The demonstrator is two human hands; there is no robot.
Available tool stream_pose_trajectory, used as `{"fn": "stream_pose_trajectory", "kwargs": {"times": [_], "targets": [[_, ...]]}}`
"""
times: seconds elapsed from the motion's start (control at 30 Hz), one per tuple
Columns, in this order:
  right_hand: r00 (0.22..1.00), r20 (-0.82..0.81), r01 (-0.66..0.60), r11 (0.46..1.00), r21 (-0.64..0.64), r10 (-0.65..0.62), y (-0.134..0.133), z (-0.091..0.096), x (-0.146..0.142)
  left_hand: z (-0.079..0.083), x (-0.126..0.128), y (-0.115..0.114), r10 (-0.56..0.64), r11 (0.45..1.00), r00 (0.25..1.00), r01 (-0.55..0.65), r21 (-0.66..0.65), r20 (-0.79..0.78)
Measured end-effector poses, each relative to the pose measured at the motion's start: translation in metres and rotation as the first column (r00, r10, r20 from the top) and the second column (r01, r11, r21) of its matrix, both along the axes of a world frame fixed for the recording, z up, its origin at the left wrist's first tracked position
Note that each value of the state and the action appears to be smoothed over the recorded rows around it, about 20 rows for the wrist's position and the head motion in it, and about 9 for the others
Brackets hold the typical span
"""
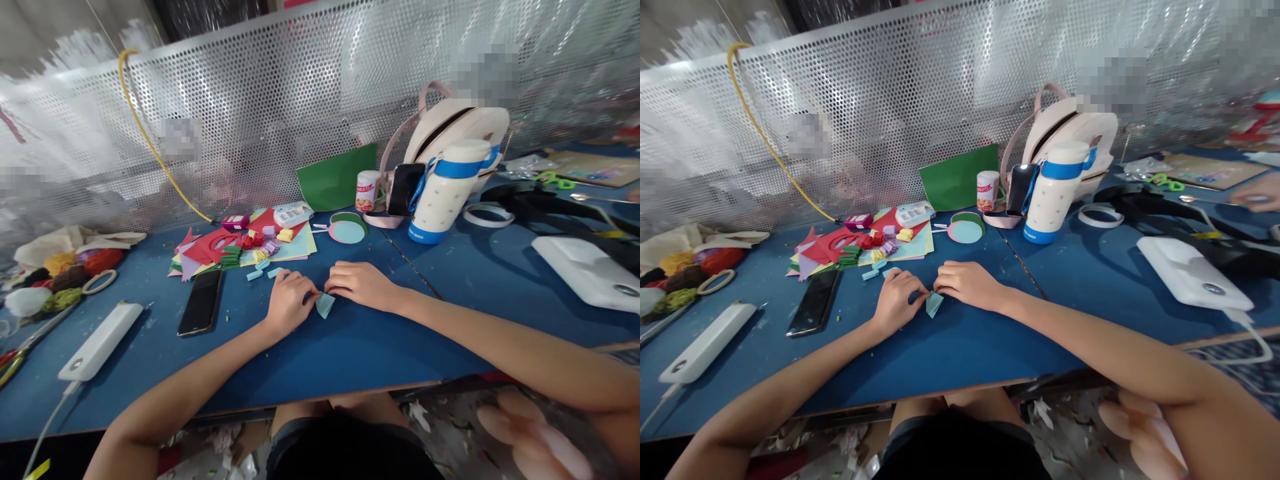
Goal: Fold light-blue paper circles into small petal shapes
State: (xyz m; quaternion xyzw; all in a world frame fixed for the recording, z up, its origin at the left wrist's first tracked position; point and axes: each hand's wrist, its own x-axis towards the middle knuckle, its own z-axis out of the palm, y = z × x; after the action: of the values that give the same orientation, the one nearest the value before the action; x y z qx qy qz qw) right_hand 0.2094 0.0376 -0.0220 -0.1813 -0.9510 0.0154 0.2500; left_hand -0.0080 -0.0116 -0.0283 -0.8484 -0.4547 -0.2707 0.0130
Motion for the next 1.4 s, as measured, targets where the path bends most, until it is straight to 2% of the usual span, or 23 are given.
{"fn": "stream_pose_trajectory", "kwargs": {"times": [0.37, 0.7, 1.0, 1.13, 1.27, 1.4], "targets": [[1.000, 0.009, 0.001, 0.999, 0.053, -0.002, -0.004, -0.001, -0.003, 0.000, 0.000, -0.002, 0.010, 1.000, 1.000, -0.010, -0.008, 0.009], [0.997, -0.001, 0.073, 0.995, 0.071, -0.073, -0.005, 0.001, -0.004, 0.004, 0.000, -0.005, 0.019, 1.000, 1.000, -0.019, 0.009, -0.019], [0.998, 0.022, 0.061, 0.993, 0.102, -0.063, -0.005, 0.000, -0.004, -0.001, -0.002, -0.002, 0.017, 0.999, 0.999, -0.016, -0.044, 0.035], [0.998, 0.024, 0.050, 0.991, 0.128, -0.053, -0.006, 0.000, -0.005, 0.002, 0.000, -0.003, 0.008, 1.000, 1.000, -0.008, 0.002, -0.025], [0.998, 0.020, 0.061, 0.984, 0.166, -0.065, -0.007, -0.001, -0.006, 0.008, 0.001, -0.007, -0.005, 0.996, 0.986, 0.020, 0.086, -0.168], [0.997, 0.023, 0.064, 0.981, 0.183, -0.070, -0.007, -0.002, -0.007, 0.010, 0.000, -0.007, 0.001, 0.994, 0.974, 0.023, 0.103, -0.228]]}}
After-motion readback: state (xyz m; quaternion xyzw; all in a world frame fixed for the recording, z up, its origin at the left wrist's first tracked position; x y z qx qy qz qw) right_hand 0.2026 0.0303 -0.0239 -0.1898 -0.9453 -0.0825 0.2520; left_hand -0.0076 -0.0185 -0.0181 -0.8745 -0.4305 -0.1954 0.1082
